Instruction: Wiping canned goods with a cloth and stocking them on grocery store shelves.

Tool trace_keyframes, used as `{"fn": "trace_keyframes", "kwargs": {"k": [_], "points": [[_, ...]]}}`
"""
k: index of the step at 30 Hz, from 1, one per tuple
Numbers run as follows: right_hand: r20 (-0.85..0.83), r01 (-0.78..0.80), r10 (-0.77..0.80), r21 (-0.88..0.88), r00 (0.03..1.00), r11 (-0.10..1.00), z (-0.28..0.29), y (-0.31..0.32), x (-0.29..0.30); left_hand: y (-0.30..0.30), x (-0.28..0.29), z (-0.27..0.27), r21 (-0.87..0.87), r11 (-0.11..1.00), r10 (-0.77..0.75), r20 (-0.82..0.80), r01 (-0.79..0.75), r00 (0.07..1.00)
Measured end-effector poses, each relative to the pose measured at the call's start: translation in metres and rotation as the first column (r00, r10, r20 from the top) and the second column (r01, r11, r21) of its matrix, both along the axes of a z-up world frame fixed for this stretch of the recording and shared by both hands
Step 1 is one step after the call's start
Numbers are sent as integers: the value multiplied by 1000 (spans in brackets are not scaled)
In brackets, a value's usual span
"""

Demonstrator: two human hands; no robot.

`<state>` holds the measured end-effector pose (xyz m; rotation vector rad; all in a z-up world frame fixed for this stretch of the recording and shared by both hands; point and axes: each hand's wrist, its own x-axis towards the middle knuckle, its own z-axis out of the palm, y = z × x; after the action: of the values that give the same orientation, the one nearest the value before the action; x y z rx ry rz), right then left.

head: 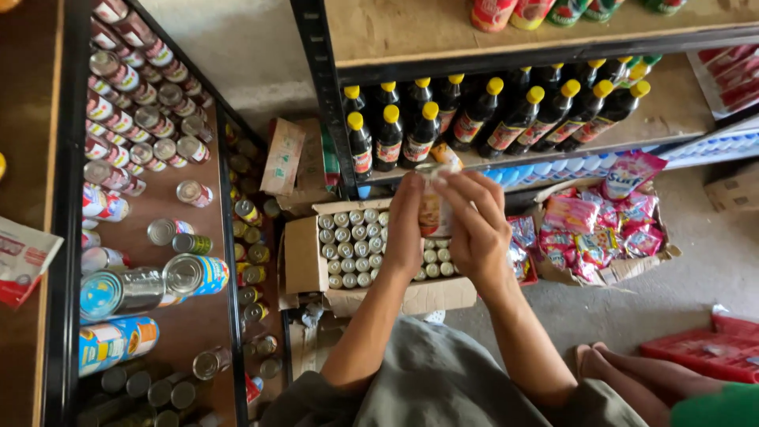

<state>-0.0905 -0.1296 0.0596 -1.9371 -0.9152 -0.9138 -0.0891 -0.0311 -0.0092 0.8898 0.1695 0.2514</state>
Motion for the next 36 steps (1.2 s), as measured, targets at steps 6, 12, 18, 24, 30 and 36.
{"fn": "trace_keyframes", "kwargs": {"k": [6, 12, 18, 24, 30, 36], "points": [[-24, -134, 133, -48, 991, 990, -64, -2, -33, 4, -8, 24, -2, 999, 37, -32, -38, 999], [18, -126, 129, -137, 991, 983, -61, -7, -7, 4, -25, 80, 58, 998, -16, -158, 26, 987], [-95, -166, 152, -166, 984, 972, -51, 13, -17, 21, -18, 31, 18, 999, 48, -39, -47, 998], [-75, -163, 149, -231, 986, 959, -79, 5, -51, 22, -39, 68, -67, 996, 61, -22, -62, 998], [-24, -14, 9, -225, 1000, 974, -45, 16, -23, 29, -30, 50, 351, 936, -19, -16, 23, 1000], [-93, -43, 25, -193, 995, 980, -66, 13, -55, 18, -27, 45, -54, 996, -79, -42, 77, 996]]}}
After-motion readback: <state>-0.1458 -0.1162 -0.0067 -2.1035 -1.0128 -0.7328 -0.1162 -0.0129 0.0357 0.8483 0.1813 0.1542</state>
